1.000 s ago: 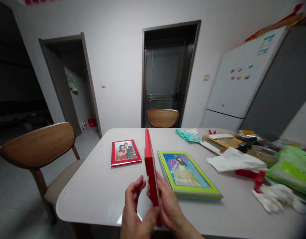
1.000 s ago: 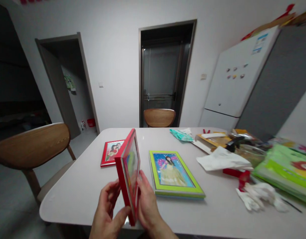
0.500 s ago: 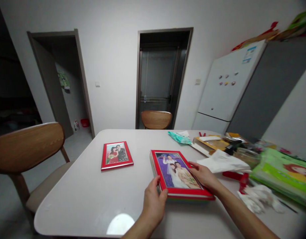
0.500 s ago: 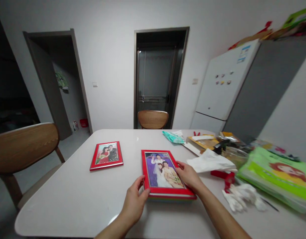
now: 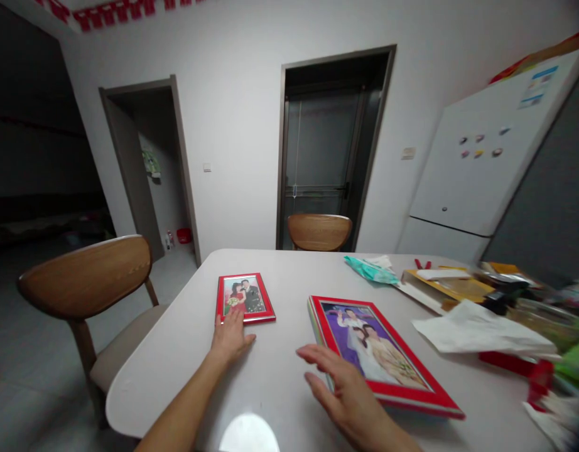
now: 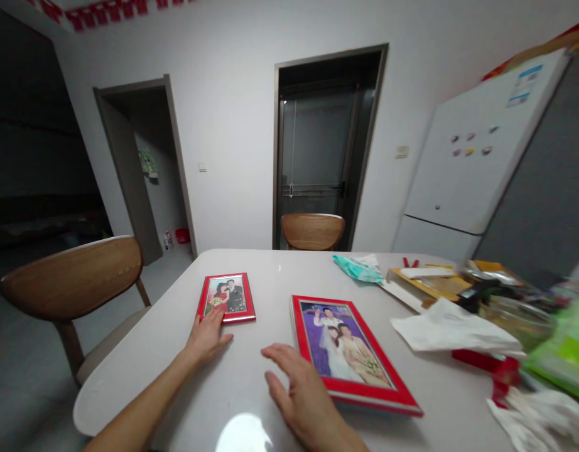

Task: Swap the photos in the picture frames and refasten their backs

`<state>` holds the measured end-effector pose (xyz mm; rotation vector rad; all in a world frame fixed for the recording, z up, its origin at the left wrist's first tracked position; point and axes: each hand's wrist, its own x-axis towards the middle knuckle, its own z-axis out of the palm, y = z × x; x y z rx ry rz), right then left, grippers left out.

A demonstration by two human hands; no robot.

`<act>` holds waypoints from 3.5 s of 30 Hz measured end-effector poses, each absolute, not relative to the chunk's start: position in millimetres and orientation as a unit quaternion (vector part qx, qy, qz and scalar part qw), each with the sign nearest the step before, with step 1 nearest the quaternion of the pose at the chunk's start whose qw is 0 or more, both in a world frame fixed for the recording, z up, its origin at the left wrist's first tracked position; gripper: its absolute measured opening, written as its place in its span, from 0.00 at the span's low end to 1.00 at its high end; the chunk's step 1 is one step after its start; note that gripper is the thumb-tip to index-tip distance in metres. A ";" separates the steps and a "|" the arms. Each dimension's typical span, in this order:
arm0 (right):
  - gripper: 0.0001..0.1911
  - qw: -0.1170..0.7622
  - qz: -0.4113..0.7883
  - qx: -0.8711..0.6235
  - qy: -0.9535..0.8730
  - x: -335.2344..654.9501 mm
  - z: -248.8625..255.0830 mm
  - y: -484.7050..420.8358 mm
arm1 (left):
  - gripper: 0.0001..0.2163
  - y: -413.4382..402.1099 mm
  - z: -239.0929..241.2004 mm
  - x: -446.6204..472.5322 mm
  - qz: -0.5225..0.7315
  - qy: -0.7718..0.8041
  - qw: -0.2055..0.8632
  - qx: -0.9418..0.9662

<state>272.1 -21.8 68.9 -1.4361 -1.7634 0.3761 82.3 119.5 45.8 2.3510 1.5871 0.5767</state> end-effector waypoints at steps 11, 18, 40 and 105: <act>0.22 0.346 0.118 -0.623 -0.692 232.5 6.1 10.3 | 0.31 -9.4 44.1 49.4 0.140 0.502 0.126 0.844; 0.26 0.428 0.224 -0.619 -0.619 235.8 9.2 3.6 | 0.14 -27.9 32.0 58.5 0.156 0.439 0.096 0.880; 0.20 0.308 0.134 -0.552 -0.763 187.9 18.8 7.1 | 0.28 -25.2 11.5 3.5 0.472 0.568 0.334 0.586; 0.14 0.220 0.031 -0.611 -0.760 161.3 28.8 73.3 | 0.23 -1.9 4.8 10.7 0.312 0.567 0.110 0.755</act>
